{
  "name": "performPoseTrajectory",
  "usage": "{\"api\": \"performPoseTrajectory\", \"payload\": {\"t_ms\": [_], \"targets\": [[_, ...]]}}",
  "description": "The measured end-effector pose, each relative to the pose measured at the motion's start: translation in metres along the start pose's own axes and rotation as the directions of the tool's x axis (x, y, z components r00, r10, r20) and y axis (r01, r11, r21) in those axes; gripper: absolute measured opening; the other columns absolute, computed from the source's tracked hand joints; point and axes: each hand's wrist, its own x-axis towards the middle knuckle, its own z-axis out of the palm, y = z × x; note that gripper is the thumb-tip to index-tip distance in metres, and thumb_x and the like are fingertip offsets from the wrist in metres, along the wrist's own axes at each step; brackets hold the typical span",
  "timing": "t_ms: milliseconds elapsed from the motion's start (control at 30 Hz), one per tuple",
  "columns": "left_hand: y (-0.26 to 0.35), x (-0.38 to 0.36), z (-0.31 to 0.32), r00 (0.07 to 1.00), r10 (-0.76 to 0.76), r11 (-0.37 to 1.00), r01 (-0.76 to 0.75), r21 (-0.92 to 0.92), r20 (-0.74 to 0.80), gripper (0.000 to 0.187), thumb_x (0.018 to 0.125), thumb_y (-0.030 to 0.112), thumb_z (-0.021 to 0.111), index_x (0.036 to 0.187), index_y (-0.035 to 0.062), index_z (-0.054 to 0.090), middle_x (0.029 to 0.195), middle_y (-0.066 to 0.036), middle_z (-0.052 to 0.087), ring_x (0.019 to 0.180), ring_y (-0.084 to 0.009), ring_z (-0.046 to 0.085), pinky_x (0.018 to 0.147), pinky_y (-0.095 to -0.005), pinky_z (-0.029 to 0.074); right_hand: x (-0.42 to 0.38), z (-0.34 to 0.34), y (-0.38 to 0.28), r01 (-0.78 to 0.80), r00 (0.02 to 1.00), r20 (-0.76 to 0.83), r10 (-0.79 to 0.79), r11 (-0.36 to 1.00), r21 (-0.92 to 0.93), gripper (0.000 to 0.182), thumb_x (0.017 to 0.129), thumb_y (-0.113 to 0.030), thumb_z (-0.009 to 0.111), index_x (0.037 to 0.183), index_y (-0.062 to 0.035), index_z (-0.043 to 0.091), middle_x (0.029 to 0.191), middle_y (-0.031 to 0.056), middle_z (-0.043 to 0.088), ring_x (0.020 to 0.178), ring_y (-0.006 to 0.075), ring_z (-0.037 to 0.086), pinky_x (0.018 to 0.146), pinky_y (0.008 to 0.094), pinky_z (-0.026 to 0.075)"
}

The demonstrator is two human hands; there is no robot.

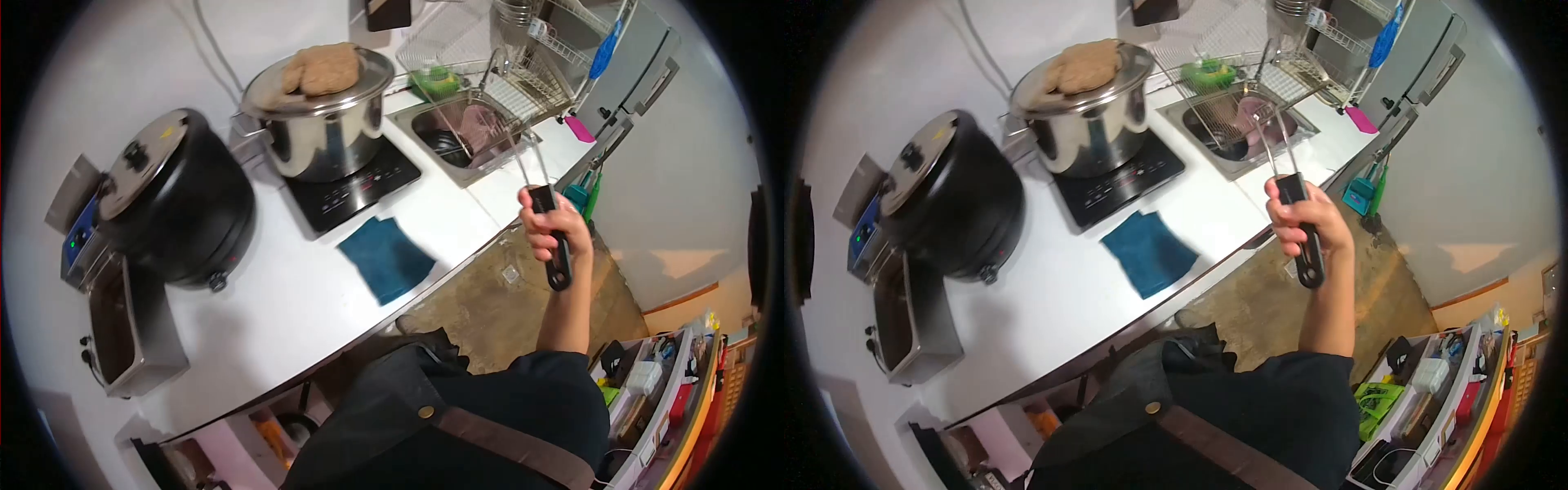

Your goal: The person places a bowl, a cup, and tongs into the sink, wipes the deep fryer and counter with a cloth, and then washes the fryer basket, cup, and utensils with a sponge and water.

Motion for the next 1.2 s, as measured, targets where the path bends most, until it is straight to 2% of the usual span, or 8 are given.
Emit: {"api": "performPoseTrajectory", "payload": {"t_ms": [233,533,733,800,833,967,1133,1200], "targets": [[0.036,0.018,0.117,0.997,-0.074,0.997,0.073,-0.012,-0.027,0.027,0.082,0.021,0.051,0.1,0.0016,0.055,0.092,-0.013,0.06,0.078,-0.0197,0.059,0.069,-0.0313,0.048,0.131,-0.17,-0.011,-0.246,0.968,-0.088,0.236,0.962,-0.118,0.018,0.072,-0.002,0.05,0.089,-0.0029,0.042,0.058,-0.0017,0.038,0.04,0.0028,0.032,0.032,0.0185,0.026],[0.048,-0.004,0.183,0.99,-0.132,0.99,0.129,-0.049,-0.055,0.026,0.082,0.021,0.051,0.1,0.0015,0.055,0.092,-0.013,0.06,0.077,-0.0198,0.059,0.068,-0.0312,0.048,0.202,-0.244,-0.002,-0.483,0.875,-0.234,0.423,0.787,-0.383,0.007,0.069,-0.005,0.05,0.07,-0.0034,0.044,0.055,0.0003,0.04,0.04,0.0078,0.036,0.034,0.0239,0.031],[0.044,-0.005,0.197,0.991,-0.122,0.991,0.118,-0.07,-0.055,0.026,0.083,0.02,0.051,0.1,0.0014,0.055,0.092,-0.013,0.06,0.077,-0.0198,0.059,0.068,-0.0311,0.048,0.22,-0.259,0.015,-0.411,0.912,-0.308,0.272,0.594,-0.692,0.008,0.066,-0.008,0.051,0.071,-0.0033,0.045,0.054,0.0015,0.042,0.042,0.0093,0.041,0.032,0.0256,0.032],[0.041,-0.003,0.201,0.991,-0.121,0.99,0.116,-0.086,-0.056,0.026,0.083,0.02,0.051,0.1,0.0014,0.055,0.092,-0.013,0.06,0.077,-0.0198,0.059,0.068,-0.031,0.048,0.224,-0.264,0.02,-0.29,0.957,-0.288,0.033,0.125,-0.949,0.013,0.065,-0.009,0.051,0.071,0.0015,0.052,0.06,0.0137,0.054,0.048,0.0222,0.053,0.04,0.0337,0.041],[0.039,-0.003,0.202,0.991,-0.117,0.989,0.111,-0.094,-0.06,0.026,0.083,0.02,0.051,0.1,0.0014,0.055,0.092,-0.013,0.06,0.077,-0.0198,0.059,0.068,-0.031,0.048,0.223,-0.26,0.021,-0.17,0.981,-0.161,-0.106,-0.082,-0.982,0.021,0.063,-0.011,0.051,0.075,0.0057,0.055,0.073,0.0255,0.057,0.066,0.0359,0.058,0.058,0.0404,0.046],[0.027,-0.004,0.211,0.994,-0.086,0.986,0.074,-0.15,-0.072,0.026,0.083,0.02,0.051,0.1,0.0013,0.055,0.092,-0.013,0.06,0.076,-0.0199,0.059,0.068,-0.0309,0.048,0.214,-0.251,0.015,-0.247,0.952,-0.211,-0.22,-0.154,-0.957,0.027,0.059,-0.011,0.053,0.08,0.0073,0.055,0.08,0.0279,0.057,0.08,0.0396,0.056,0.072,0.0433,0.044],[-0.008,0.006,0.215,0.983,-0.17,0.937,0.137,-0.322,-0.075,0.024,0.081,0.017,0.051,0.098,-0.0001,0.055,0.092,-0.013,0.059,0.073,-0.0207,0.06,0.067,-0.0308,0.049,0.207,-0.271,0.011,-0.285,0.949,-0.233,-0.211,-0.265,-0.921,0.035,0.06,-0.012,0.057,0.087,0.0081,0.052,0.083,0.0286,0.057,0.08,0.0403,0.057,0.072,0.0423,0.046],[-0.029,0.008,0.214,0.986,-0.151,0.981,0.141,-0.136,-0.069,0.024,0.081,0.017,0.052,0.098,0.0001,0.055,0.091,-0.013,0.059,0.073,-0.0211,0.06,0.068,-0.0316,0.049,0.205,-0.276,0.009,-0.298,0.953,-0.265,-0.149,-0.293,-0.909,0.033,0.059,-0.011,0.057,0.087,0.0073,0.052,0.082,0.0284,0.057,0.08,0.0398,0.057,0.072,0.0421,0.047]]}}
